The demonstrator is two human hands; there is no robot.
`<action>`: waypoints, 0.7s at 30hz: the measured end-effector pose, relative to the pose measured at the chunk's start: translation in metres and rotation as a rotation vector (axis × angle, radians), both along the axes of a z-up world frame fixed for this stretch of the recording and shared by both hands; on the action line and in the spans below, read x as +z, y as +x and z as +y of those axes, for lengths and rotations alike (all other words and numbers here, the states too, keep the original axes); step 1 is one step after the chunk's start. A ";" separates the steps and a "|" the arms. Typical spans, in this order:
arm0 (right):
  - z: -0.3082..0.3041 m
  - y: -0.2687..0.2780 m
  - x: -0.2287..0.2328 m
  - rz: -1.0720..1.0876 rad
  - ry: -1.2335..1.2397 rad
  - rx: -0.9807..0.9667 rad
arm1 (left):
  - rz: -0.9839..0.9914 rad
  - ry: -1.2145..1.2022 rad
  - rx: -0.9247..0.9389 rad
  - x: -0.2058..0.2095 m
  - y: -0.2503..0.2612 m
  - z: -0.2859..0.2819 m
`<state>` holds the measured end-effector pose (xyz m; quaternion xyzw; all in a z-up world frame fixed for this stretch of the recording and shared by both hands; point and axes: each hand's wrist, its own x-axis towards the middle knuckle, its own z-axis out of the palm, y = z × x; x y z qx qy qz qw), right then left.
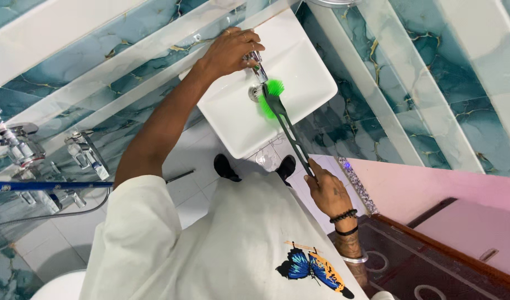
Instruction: The person cleans a sink and faucet by applying a blue liquid from a bottle and scrubbing the surfaces with a long-handled green brush.
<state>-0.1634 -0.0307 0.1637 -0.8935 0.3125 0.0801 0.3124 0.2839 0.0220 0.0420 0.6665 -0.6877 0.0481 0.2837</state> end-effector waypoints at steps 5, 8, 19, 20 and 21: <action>0.023 0.033 -0.036 0.184 -0.033 0.085 | 0.003 0.072 0.285 -0.010 -0.009 -0.024; 0.050 0.040 -0.036 0.181 -0.040 0.056 | -0.018 0.023 0.471 -0.022 -0.016 -0.041; 0.079 0.061 -0.057 0.108 -0.191 -0.027 | 0.068 -0.051 0.609 -0.045 -0.011 -0.059; 0.085 0.070 -0.060 0.088 -0.228 -0.005 | 0.105 -0.063 0.579 -0.043 -0.010 -0.056; 0.091 0.068 -0.054 0.092 -0.229 -0.009 | 0.109 -0.063 0.575 -0.041 -0.014 -0.057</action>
